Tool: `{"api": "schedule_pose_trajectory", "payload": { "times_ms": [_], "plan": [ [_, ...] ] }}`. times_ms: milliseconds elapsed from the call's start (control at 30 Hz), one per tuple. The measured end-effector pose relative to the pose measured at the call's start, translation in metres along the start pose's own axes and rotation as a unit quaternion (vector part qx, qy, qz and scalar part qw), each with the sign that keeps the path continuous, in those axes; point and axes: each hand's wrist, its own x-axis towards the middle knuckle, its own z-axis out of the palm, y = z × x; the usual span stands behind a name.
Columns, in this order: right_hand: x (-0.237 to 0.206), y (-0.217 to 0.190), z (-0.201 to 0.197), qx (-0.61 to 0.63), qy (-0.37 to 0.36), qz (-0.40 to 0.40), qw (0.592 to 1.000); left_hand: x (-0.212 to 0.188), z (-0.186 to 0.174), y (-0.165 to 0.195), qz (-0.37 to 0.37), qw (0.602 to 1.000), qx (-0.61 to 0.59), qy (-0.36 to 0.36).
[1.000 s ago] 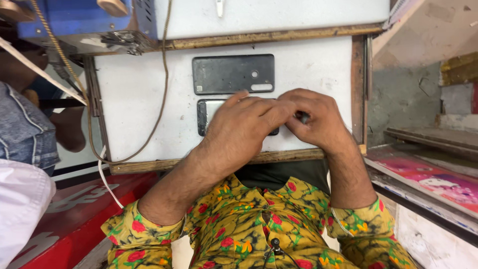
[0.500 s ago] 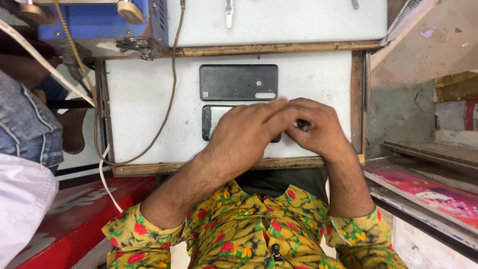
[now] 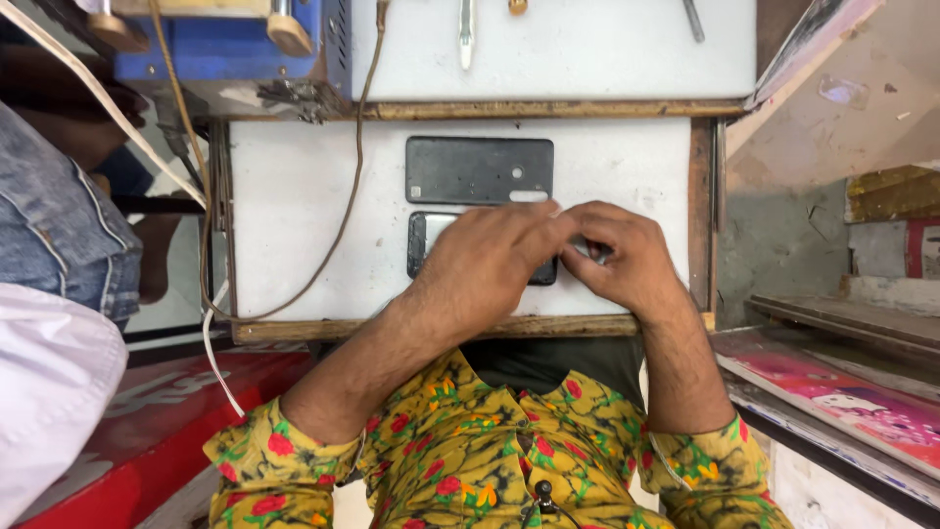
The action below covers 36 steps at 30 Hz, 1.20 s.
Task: The person removes the back cover of a smartphone and uses a red-handled screwdriver to unscrew and remove internal components. The person then reassembles the phone by placing the back cover back on.
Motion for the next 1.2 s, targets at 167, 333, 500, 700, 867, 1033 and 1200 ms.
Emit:
{"api": "schedule_pose_trajectory", "payload": {
  "times_ms": [167, 333, 500, 700, 867, 1033, 1200],
  "plan": [
    [0.000, -0.007, -0.002, 0.016, 0.000, 0.010, 1.000, 0.001, -0.001, -0.003, -0.025, 0.998, 0.051, 0.032],
    [0.001, -0.009, -0.004, 0.008, -0.019, 0.015, 1.000, -0.003, -0.002, -0.004, -0.037, 0.995, 0.006, 0.096],
    [0.000, -0.004, -0.002, 0.037, -0.002, -0.042, 0.998, -0.006, 0.002, -0.003, -0.036, 0.992, -0.022, 0.117],
    [-0.003, 0.004, 0.001, 0.019, 0.075, 0.031, 0.997, -0.008, 0.010, -0.007, -0.060, 0.985, -0.036, 0.155],
    [-0.003, 0.006, 0.001, -0.017, 0.129, 0.061, 0.990, -0.012, 0.019, -0.013, -0.062, 0.993, -0.035, 0.098],
    [-0.003, 0.005, 0.001, -0.017, 0.129, 0.064, 0.990, -0.012, 0.022, -0.013, -0.058, 0.995, -0.028, 0.080],
    [-0.003, 0.004, 0.001, -0.005, 0.111, 0.047, 0.993, -0.010, 0.019, -0.007, -0.035, 0.998, 0.033, 0.029]
  ]
}}
